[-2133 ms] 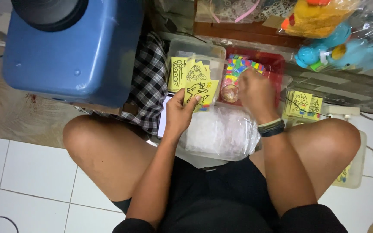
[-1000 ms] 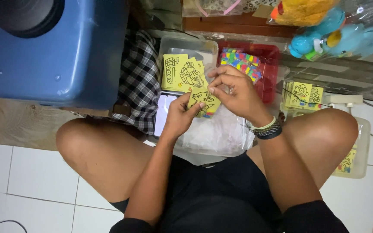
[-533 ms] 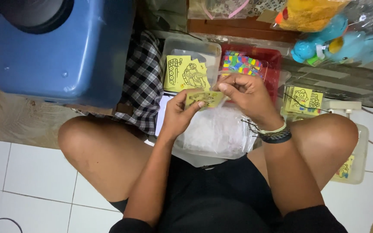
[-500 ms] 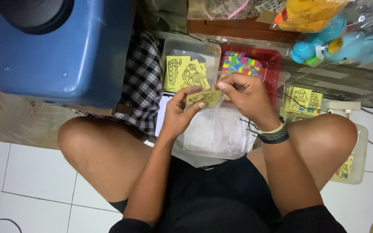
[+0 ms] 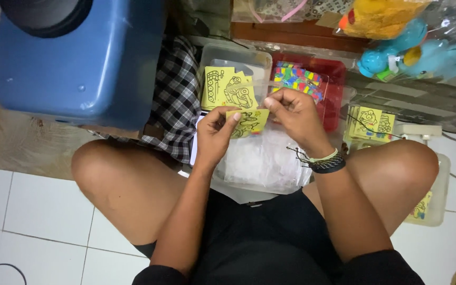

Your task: Packing yellow sticker sheets and colorful stickers into a clear plastic bag.

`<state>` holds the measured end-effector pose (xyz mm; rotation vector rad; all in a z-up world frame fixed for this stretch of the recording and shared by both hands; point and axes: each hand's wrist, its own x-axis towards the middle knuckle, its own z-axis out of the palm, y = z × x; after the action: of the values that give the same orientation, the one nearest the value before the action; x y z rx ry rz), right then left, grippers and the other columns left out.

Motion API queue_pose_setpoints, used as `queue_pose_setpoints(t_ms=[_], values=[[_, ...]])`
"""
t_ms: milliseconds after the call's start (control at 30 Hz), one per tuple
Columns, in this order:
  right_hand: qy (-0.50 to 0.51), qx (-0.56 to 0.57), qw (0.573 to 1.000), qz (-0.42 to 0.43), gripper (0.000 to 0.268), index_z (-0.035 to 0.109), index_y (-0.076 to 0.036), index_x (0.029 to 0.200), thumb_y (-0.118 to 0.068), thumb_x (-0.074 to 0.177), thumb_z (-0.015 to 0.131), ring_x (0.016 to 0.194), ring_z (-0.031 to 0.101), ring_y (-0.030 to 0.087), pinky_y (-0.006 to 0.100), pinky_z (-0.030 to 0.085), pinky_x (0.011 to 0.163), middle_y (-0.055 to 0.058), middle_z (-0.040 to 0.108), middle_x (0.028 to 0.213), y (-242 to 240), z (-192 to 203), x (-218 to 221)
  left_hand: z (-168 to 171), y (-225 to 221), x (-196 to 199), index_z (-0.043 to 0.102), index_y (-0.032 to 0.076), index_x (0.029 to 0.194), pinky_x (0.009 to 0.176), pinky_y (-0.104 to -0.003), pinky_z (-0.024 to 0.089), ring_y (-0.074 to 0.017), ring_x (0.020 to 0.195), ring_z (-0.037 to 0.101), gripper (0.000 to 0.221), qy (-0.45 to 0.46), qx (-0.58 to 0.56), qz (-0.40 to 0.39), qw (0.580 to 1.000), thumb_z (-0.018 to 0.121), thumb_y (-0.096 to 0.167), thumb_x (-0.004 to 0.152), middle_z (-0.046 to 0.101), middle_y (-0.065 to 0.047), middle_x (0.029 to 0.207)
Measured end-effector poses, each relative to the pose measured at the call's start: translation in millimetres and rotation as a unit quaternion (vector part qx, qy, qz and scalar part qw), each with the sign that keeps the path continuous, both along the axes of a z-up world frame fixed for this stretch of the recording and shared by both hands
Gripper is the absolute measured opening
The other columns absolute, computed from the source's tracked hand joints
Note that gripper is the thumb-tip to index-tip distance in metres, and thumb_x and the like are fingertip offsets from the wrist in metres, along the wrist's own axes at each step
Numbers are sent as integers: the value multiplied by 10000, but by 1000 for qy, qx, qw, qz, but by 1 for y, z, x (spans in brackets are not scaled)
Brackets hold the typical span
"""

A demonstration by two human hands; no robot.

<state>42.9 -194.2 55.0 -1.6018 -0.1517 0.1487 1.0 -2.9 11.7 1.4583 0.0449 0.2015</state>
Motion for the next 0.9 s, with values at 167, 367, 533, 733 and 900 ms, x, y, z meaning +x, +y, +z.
queue_pose_setpoints(t_ms=[167,367,533,733,900], values=[[39,31,998,-27,131,711,-19,939,-130,1009,707,605,616,41,178,540,568,26,651,692,-1,-3,3,18,5,-1,351,139,1562,700,-228,495,-69,812,534,666,-90,-36,-102,990,650,-43,995,659,-171,1337],[31,36,999,-10,231,590,-50,1176,-135,1001,715,682,625,53,174,549,620,79,681,845,2,-10,6,8,10,3,784,228,1186,556,-210,400,-48,536,383,325,-59,136,-23,989,768,59,909,471,48,511],[-72,6,997,22,600,486,-92,1480,8,946,740,1048,677,135,243,590,891,147,703,1190,6,-7,4,11,17,6,756,160,1232,548,-200,435,-34,583,442,336,-12,64,10,998,734,15,930,597,-1,594],[-68,-44,996,33,308,735,-70,1232,12,936,738,794,617,52,188,564,698,54,693,897,5,-16,3,4,21,7,706,106,1281,675,-274,592,-68,777,671,362,0,2,-26,1000,714,-9,938,783,-110,982],[-40,-69,997,24,219,756,-66,1127,12,923,734,733,629,28,200,564,663,66,779,876,0,-10,4,2,23,8,725,66,1183,690,-255,598,-78,792,681,272,56,-23,-17,998,758,31,915,783,-107,933]])
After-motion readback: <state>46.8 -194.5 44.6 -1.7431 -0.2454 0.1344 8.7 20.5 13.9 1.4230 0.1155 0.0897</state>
